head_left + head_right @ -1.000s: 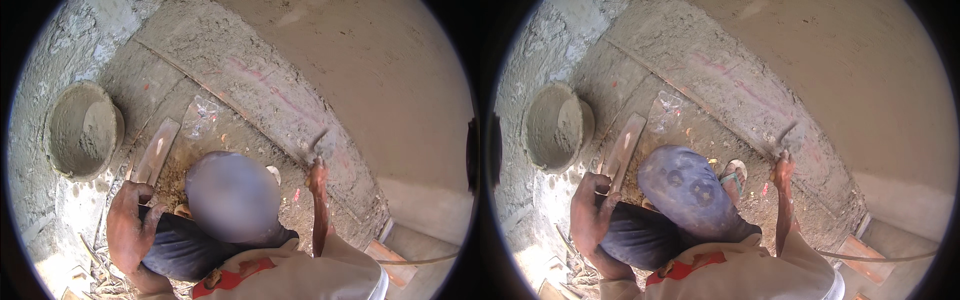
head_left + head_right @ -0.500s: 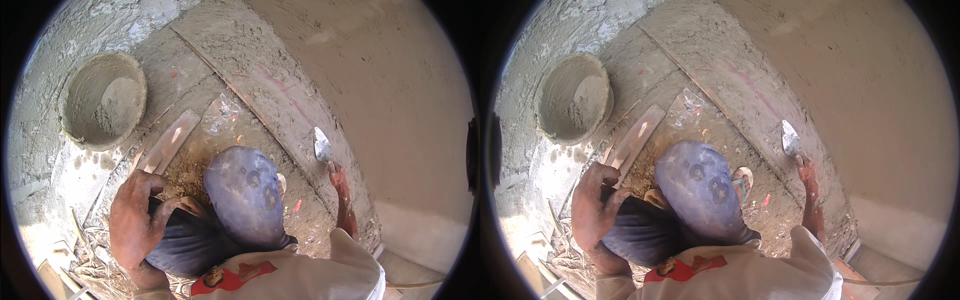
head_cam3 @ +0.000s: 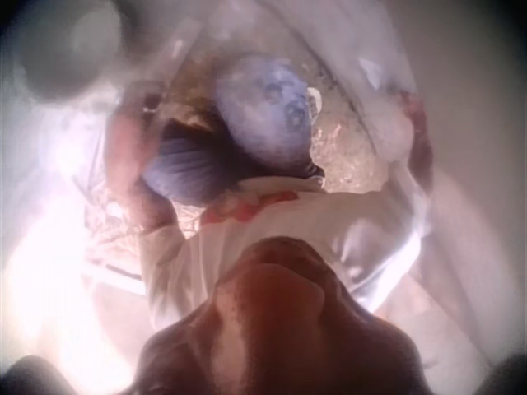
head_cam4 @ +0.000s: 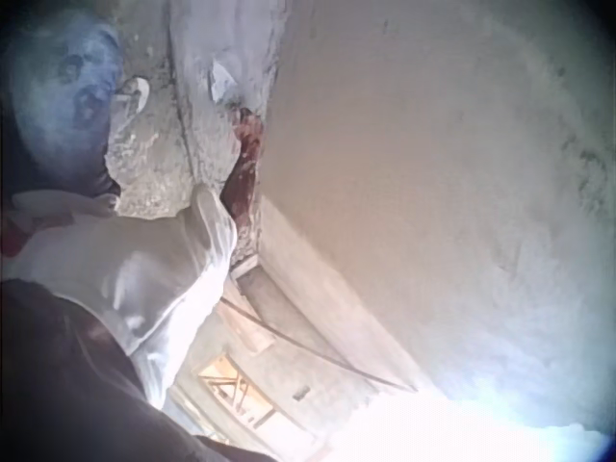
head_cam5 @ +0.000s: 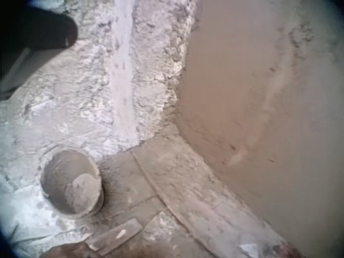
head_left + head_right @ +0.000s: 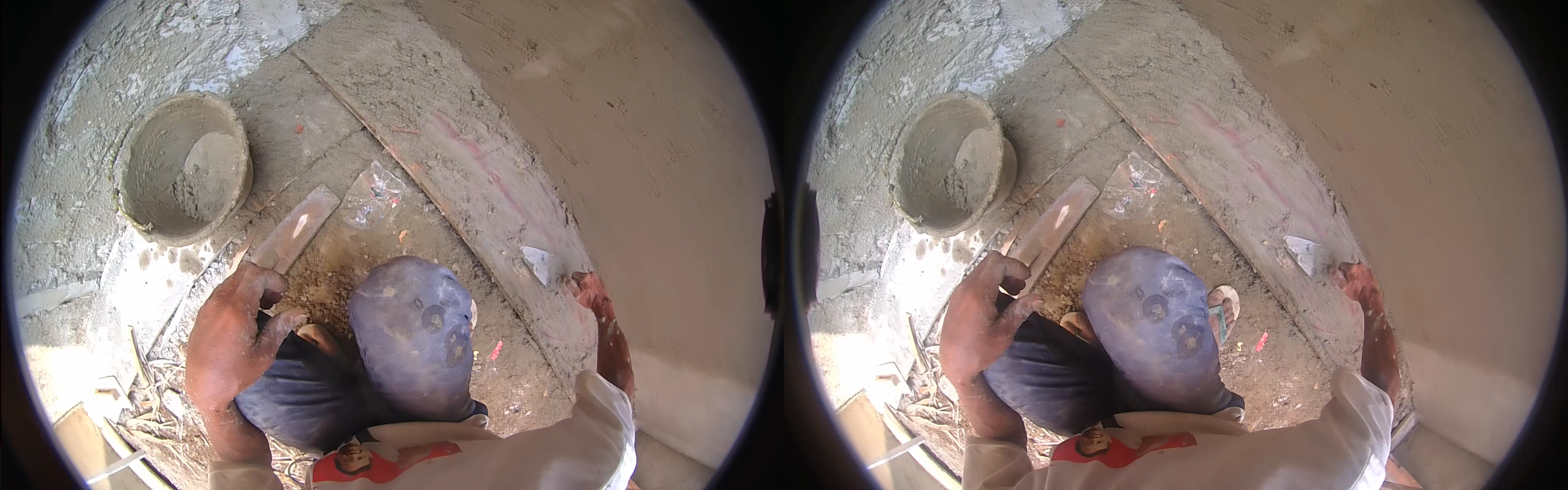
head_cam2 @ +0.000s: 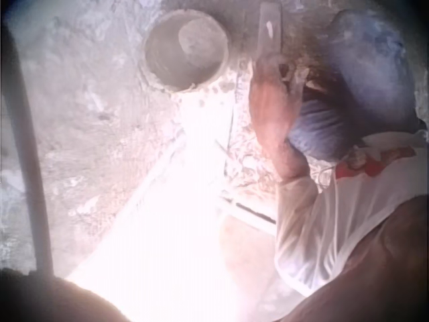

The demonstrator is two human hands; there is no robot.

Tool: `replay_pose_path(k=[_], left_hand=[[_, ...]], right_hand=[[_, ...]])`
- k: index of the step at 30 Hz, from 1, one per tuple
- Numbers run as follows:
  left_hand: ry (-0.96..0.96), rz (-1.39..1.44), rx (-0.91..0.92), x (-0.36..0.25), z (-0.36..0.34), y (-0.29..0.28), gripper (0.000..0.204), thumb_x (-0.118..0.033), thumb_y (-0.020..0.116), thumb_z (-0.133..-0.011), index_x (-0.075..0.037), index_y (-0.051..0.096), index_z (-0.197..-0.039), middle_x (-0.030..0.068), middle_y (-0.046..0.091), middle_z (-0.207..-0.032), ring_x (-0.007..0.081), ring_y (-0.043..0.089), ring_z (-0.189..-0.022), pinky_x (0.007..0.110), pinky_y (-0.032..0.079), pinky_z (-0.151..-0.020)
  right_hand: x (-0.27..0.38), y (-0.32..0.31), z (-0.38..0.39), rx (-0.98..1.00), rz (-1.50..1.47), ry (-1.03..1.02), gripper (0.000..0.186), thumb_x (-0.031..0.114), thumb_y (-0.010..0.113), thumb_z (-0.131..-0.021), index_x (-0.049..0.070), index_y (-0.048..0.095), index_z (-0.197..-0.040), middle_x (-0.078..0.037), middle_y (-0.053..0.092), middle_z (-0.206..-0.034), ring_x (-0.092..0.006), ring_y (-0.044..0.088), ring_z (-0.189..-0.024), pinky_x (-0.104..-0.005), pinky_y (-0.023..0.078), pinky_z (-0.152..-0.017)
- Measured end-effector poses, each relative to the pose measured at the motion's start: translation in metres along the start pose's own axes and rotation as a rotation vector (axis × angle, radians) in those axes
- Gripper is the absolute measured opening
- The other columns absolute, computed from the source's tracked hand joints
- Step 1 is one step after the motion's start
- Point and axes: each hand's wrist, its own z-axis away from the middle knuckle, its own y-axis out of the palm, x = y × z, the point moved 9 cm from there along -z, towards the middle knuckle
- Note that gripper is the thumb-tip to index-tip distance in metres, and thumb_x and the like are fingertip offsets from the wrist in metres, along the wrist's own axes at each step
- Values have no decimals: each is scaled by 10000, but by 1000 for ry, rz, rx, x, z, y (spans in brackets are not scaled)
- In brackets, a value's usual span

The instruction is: The person applies plaster to a wall. They scoop wet plaster from a bucket using a trowel, transfer it to a wooden float, and smooth it across the wall surface. They repeat this process to cover the lower section of the wall.

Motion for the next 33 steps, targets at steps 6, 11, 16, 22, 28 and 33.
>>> replay_pose_path(k=[6, 11, 16, 22, 28, 33], left_hand=[[-76, -70, -26, 9, 4, -6, 320, -65, 854, -850, -29, 649, -1093, 142, 672, -981, 295, 711, -878, 400, 562, -790], [-88, -40, -31, 14, 0, -3, 299, -76, 841, -870, -25, 654, -1097, 147, 669, -987, 293, 705, -874, 402, 561, -781], [-64, -29, 67, 5, -13, 8, 288, -84, 833, -880, -18, 655, -1097, 147, 662, -996, 307, 705, -877, 406, 570, -774], [-38, -86, -32, -2, 9, -18, 312, -174, 868, -865, -46, 679, -1078, 152, 691, -1024, 352, 716, -916, 436, 567, -804], [-60, -78, 50, 6, 1, -6, 349, -341, 831, -907, -80, 692, -1092, 153, 697, -1037, 381, 701, -995, 480, 551, -849], [73, -63, 49, -1, 2, -2, 412, -403, 773, -949, -68, 678, -1168, 185, 716, -1138, 416, 684, -1090, 511, 538, -935]], right_hand=[[-15, 9, 3, 2, -55, 31, 497, 526, 607, -988, 47, 743, -974, -253, 725, -922, -487, 690, -901, -553, 553, -820], [25, 1, -16, -9, -15, -6, 506, 523, 592, -1000, 71, 782, -1125, -262, 751, -1026, -469, 713, -996, -537, 562, -903], [181, -37, -114, 89, -180, -179, 609, 575, 549, -1033, 34, 750, -1227, -283, 751, -1077, -441, 727, -1024, -509, 550, -945], [331, -117, -239, 66, -128, -318, 666, 576, 514, -1065, -43, 738, -1161, -295, 742, -1129, -433, 710, -1113, -517, 549, -981], [426, -149, -310, -55, -121, -354, 691, 562, 497, -1077, -82, 698, -1224, -324, 715, -1209, -469, 695, -1151, -532, 544, -979], [443, -174, -323, -396, -158, -457, 688, 532, 523, -1087, -129, 701, -1143, -339, 732, -1081, -490, 722, -1035, -567, 544, -896]])
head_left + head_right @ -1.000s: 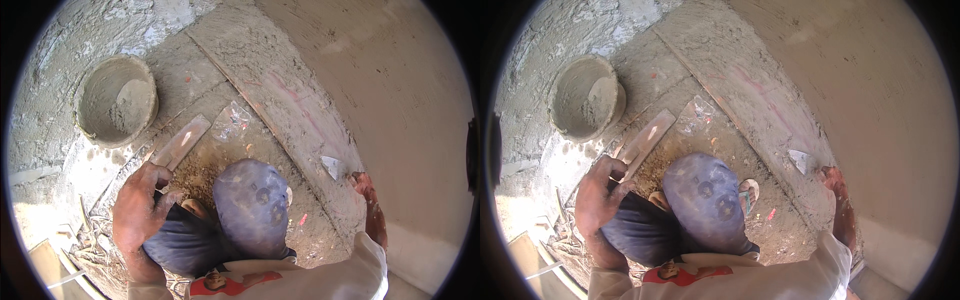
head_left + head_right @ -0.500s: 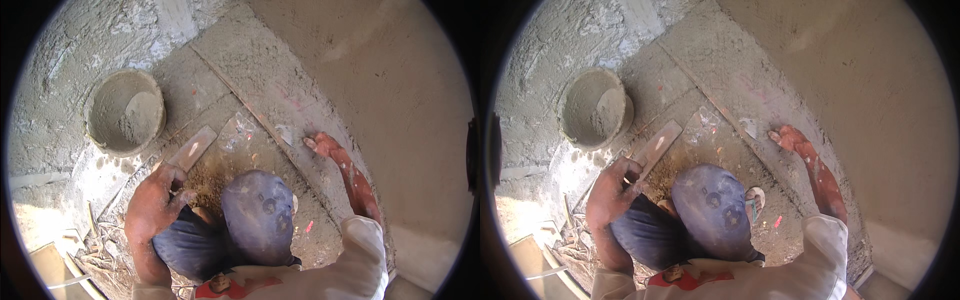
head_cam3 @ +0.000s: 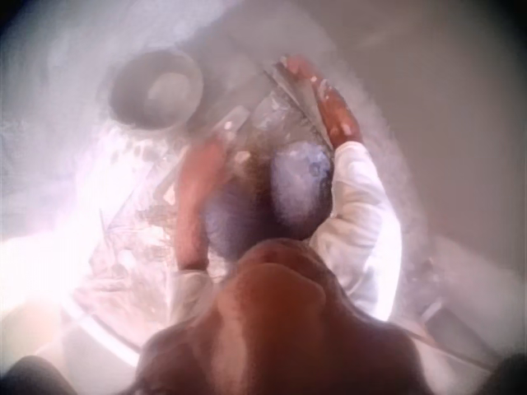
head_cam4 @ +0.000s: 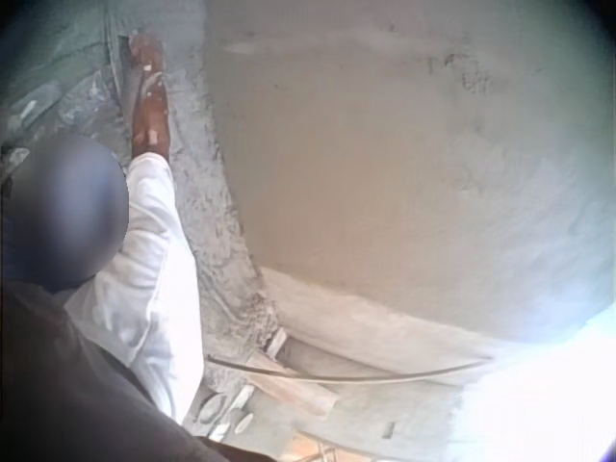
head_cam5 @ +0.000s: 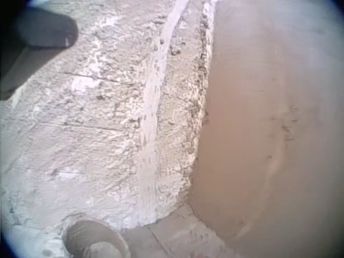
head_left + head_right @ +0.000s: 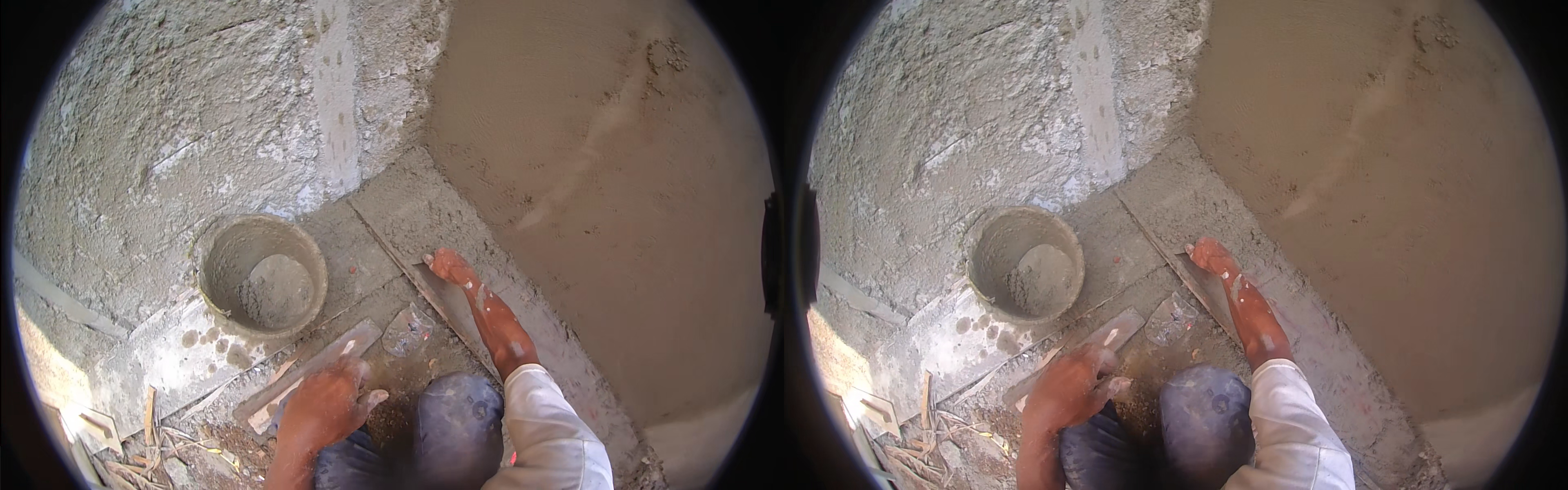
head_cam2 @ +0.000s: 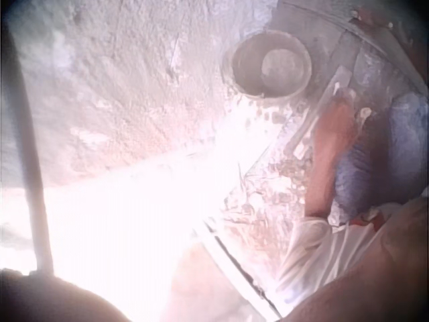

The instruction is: The person applies plaster to a wall. They scoop wet plaster from a bucket using a trowel, transfer it to a wooden float, and smooth it across the wall surface. They repeat this process to cover the lower section of the wall.

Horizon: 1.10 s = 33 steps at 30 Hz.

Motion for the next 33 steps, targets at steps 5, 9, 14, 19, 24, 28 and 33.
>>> replay_pose_path(k=[5, 9, 14, 19, 24, 28, 33], left_hand=[[139, -75, -73, 7, 14, 0, 455, -391, 745, -969, -29, 646, -1226, 203, 710, -1219, 427, 669, -1170, 511, 513, -1021], [189, 2, 28, 5, 8, 6, 454, -368, 729, -980, 2, 634, -1225, 218, 698, -1237, 413, 658, -1213, 505, 499, -1046], [340, 116, 32, -21, -3, 20, 424, -265, 717, -959, 39, 617, -1237, 233, 691, -1232, 403, 665, -1217, 520, 496, -1042], [375, 50, 74, -8, -2, 25, 437, -161, 674, -914, 49, 600, -1290, 241, 687, -1251, 410, 668, -1217, 542, 487, -1049], [224, 18, 15, 16, -6, 24, 412, -150, 657, -920, 48, 604, -1279, 257, 688, -1277, 415, 661, -1237, 551, 477, -1074], [168, 21, -24, 25, 8, -4, 348, -183, 664, -938, -12, 618, -1238, 235, 675, -1320, 415, 642, -1254, 572, 464, -1091], [-24, 34, -105, 53, 31, -28, 268, -190, 716, -928, -54, 626, -1141, 179, 675, -1131, 407, 667, -1137, 526, 502, -1014]], right_hand=[[65, -35, 10, 91, -135, 286, 680, 537, 577, -1068, -127, 722, -1082, -320, 733, -1035, -451, 734, -920, -556, 556, -835], [130, -84, 23, 100, -238, 377, 623, 519, 589, -1076, -92, 685, -998, -175, 693, -864, -268, 669, -778, -494, 529, -674], [214, -165, 18, -239, -25, -135, 457, 365, 642, -1040, -57, 674, -1213, -221, 718, -1189, -376, 724, -987, -502, 586, -833], [374, -165, 44, -321, 229, -553, 376, 294, 653, -1026, 47, 664, -1309, -193, 719, -1230, -409, 704, -1100, -504, 610, -866], [349, -151, 36, -376, 151, -498, 343, 267, 589, -1053, 25, 624, -1294, -205, 717, -1240, -414, 733, -1041, -519, 611, -842], [163, -88, 21, -171, -277, -160, 578, 263, 659, -1055, -23, 468, -1519, -110, 679, -944, -218, 675, -740, -359, 555, -597], [-17, -1, 156, -69, -1079, 747, 687, 245, 647, -1066, -41, 328, -1604, -39, 562, -755, -131, 521, -507, -323, 462, -424]])
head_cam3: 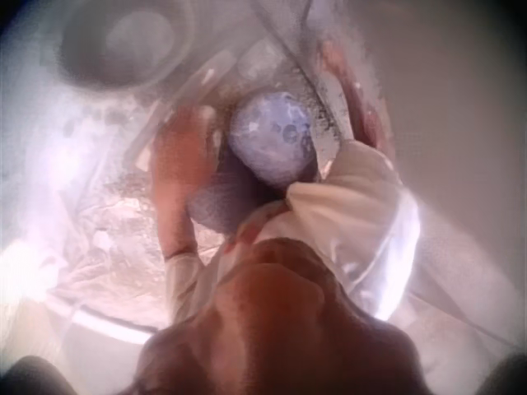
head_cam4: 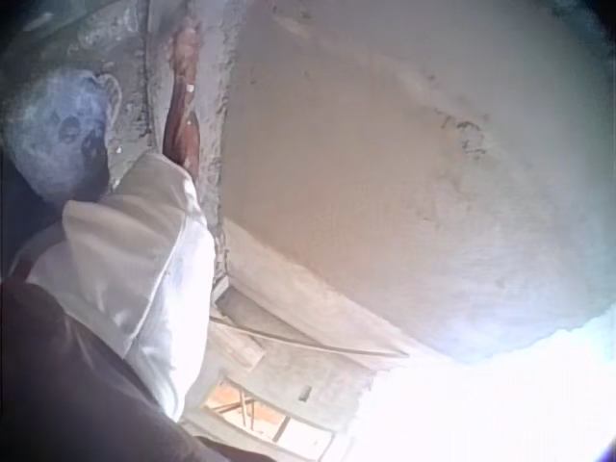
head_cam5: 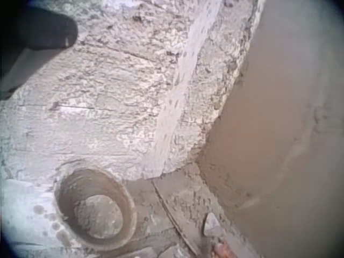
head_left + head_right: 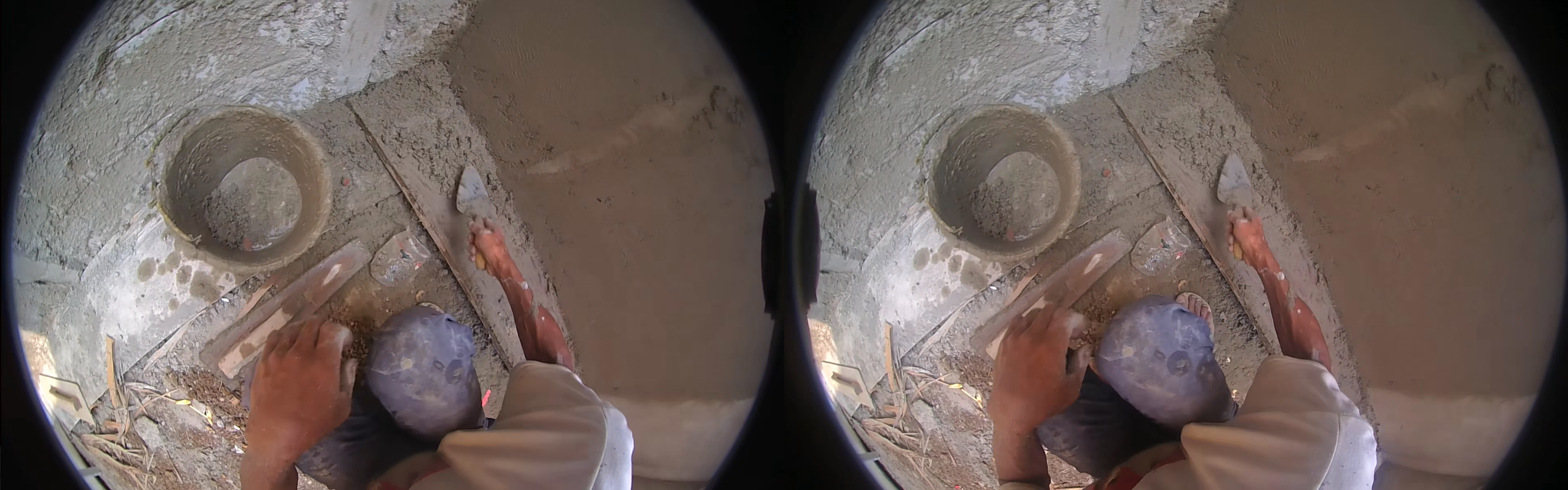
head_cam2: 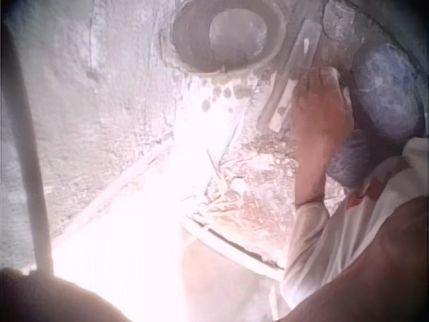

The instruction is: The person applies plaster to a wall. They scoop wet plaster from a bucket using a trowel, transfer it to a wooden float, and smooth it across the wall surface. They repeat this process to cover the lower section of the wall.

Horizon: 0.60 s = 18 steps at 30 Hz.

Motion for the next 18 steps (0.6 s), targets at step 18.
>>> replay_pose_path(k=[18], left_hand=[[-329, 158, -26, 44, -96, 22, 243, 28, 772, -868, 3, 620, -1056, 158, 675, -947, 300, 691, -816, 411, 551, -756]], right_hand=[[61, -55, -140, 90, 230, 6, 442, 251, 644, -1080, -47, 581, -1400, -5, 526, -687, -110, 470, -476, -338, 393, -394]])
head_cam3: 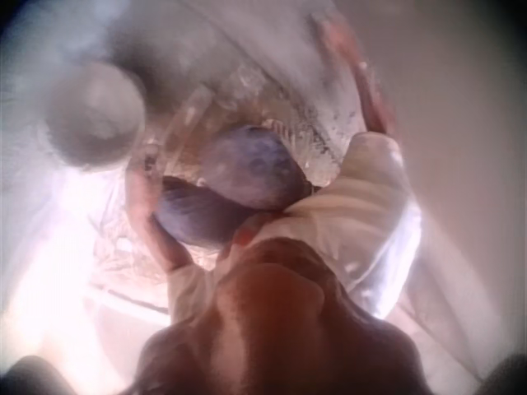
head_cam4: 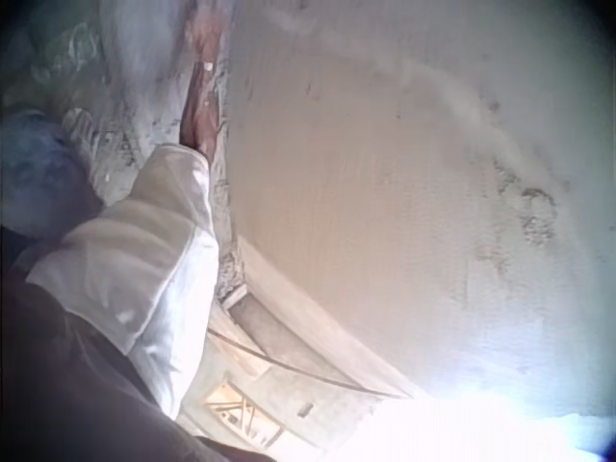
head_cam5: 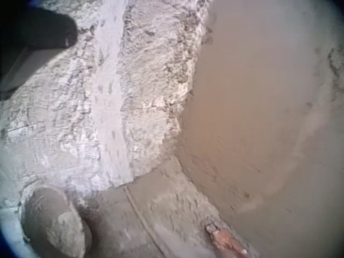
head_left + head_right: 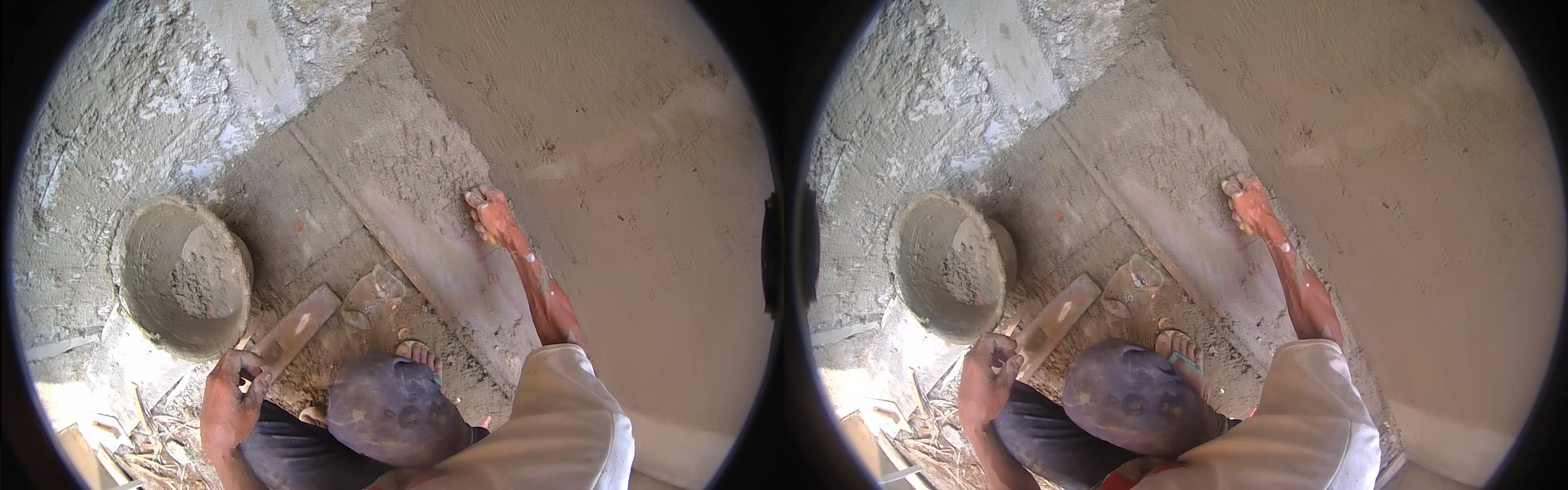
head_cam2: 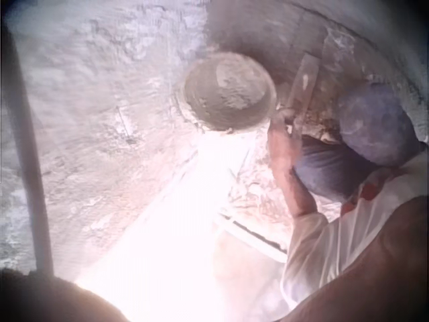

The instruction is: The person applies plaster to a wall. They scoop wet plaster from a bucket using a trowel, transfer it to a wooden float, and smooth it across the wall surface. They repeat this process to cover the lower section of the wall.

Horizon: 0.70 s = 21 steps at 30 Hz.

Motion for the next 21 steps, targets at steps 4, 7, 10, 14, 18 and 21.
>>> replay_pose_path(k=[4, 7, 10, 14, 18, 21], left_hand=[[-40, -36, -38, -4, -22, 5, 218, 6, 780, -888, 5, 640, -1056, 141, 672, -932, 292, 666, -820, 406, 544, -790], [-56, -35, -34, -13, -30, 11, 210, -28, 789, -901, -3, 653, -1060, 143, 681, -933, 301, 670, -849, 418, 542, -810], [-40, 34, 57, -19, -32, 34, 197, -40, 784, -907, -10, 657, -1055, 160, 688, -955, 327, 685, -887, 427, 541, -819], [-29, -70, 252, -27, -32, 61, 196, -64, 777, -924, -34, 685, -1095, 160, 712, -1037, 320, 711, -955, 413, 553, -852], [-60, -236, 250, -21, -42, 71, 219, -157, 724, -971, -43, 691, -1155, 207, 718, -1136, 412, 692, -1094, 496, 544, -959], [-53, -277, 272, -5, -49, 80, 244, -191, 684, -993, -34, 692, -1179, 225, 713, -1177, 429, 680, -1138, 519, 536, -978]], right_hand=[[37, 10, -28, 16, 21, -115, 449, 253, 647, -1075, -36, 468, -1368, -19, 538, -703, -124, 475, -478, -332, 410, -402], [35, 8, -18, 7, 25, -153, 233, 231, 643, -1075, 60, 539, -956, 0, 505, -675, -107, 465, -476, -324, 397, -395], [48, 1, 12, 5, 123, -203, 262, 253, 644, -1072, 22, 531, -1122, -35, 547, -722, -120, 487, -487, -329, 408, -399], [80, -6, 48, 61, 242, -190, 529, 288, 647, -1069, -85, 568, -1435, -132, 653, -845, -192, 567, -553, -373, 487, -478], [133, 12, 82, 86, 376, -480, 496, 281, 661, -1060, -107, 602, -1364, -211, 713, -954, -303, 691, -767, -449, 568, -713], [184, 55, 122, 109, 394, -814, 439, 266, 666, -1052, -104, 638, -1286, -282, 742, -1062, -428, 744, -976, -486, 569, -904]])
